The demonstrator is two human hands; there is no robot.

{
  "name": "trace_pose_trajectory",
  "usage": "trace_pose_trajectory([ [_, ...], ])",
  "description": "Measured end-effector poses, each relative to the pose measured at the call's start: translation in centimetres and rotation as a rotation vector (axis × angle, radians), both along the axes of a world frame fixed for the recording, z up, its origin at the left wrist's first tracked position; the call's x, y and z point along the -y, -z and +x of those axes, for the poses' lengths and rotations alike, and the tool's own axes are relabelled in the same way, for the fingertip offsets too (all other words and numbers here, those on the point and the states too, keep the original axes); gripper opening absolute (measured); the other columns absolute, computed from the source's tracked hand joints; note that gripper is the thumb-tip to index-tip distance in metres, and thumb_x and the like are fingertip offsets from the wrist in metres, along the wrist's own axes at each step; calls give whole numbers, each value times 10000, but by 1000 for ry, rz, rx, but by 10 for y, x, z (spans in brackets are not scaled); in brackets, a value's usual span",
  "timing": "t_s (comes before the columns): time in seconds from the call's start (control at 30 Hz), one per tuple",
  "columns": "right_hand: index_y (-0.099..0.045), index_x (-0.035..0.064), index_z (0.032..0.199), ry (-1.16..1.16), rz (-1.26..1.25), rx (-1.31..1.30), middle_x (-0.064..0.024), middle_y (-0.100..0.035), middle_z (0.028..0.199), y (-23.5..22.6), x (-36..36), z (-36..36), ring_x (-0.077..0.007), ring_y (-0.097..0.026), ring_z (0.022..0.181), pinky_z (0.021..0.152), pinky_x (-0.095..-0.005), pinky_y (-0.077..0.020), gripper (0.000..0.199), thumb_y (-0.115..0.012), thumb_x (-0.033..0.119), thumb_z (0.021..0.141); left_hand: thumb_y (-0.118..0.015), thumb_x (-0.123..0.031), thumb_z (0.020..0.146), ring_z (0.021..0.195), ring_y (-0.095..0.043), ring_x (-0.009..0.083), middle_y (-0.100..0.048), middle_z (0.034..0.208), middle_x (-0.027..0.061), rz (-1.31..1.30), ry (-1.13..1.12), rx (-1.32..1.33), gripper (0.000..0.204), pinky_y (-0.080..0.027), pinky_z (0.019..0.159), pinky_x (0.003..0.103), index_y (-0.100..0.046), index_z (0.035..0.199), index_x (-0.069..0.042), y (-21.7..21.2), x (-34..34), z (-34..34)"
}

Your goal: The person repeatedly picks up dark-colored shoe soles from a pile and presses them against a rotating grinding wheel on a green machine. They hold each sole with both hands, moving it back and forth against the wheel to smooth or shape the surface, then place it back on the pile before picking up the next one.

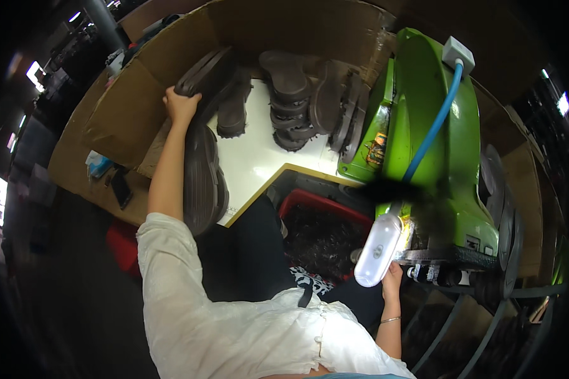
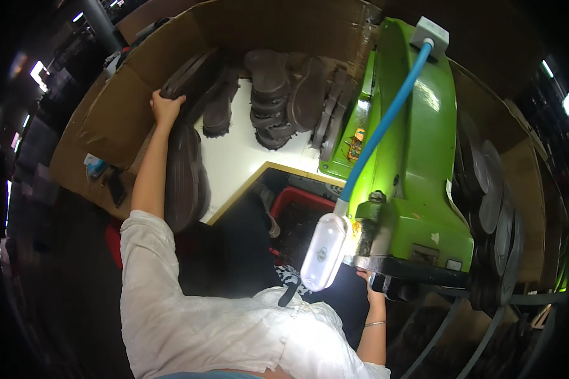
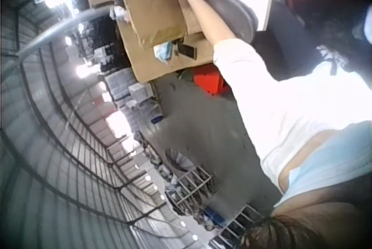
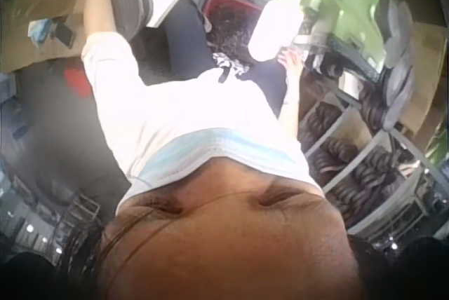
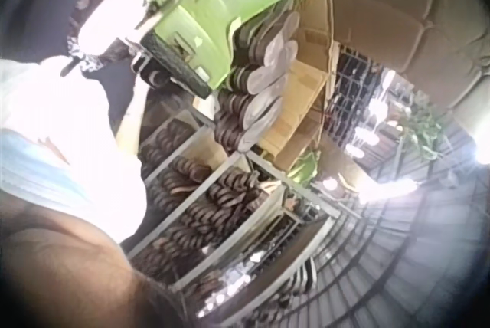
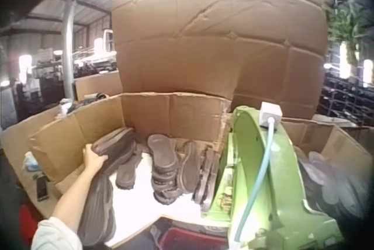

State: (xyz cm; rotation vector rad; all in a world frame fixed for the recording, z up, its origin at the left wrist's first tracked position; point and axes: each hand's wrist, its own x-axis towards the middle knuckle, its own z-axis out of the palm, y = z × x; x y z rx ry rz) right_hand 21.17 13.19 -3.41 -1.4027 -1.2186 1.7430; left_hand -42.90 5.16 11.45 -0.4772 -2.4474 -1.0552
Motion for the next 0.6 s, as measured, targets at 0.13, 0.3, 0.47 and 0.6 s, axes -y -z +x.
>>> trace_pose_trajectory([
  [0.13,-560,-60,963,-72,0,-82,-84,-621,896,21,-6,15,-119,-596,780,671,-219,-466,170,-521,64,852,-771,-313,586,1020,-462,345,-466,1076,228,124,128,-188,689,-402,865,387,-424,1094,-4,-38,-44,85],
  [0.3,-530,-53,939,-109,42,-120,-156,-573,885,19,-4,9,-230,-588,790,699,-330,-514,167,-475,81,855,-770,-245,593,941,-494,381,-358,1084,214,13,402,-185,695,-447,791,440,-359,1124,-65,-75,-95,187],
  [0.47,-517,-57,977,-92,4,-188,-164,-563,927,14,-4,9,-226,-585,757,717,-336,-507,185,-501,83,857,-667,-427,699,1001,-475,410,-346,1188,241,-22,852,-88,642,-404,877,424,-426,1180,-77,-47,-123,210],
  [0.6,-504,-19,1030,-172,-51,-190,-124,-595,941,12,-6,16,-181,-601,824,727,-293,-503,186,-497,72,869,-620,-321,736,1080,-430,407,-403,1188,240,-110,385,-182,566,-384,901,431,-410,1183,-44,-7,-105,99],
])
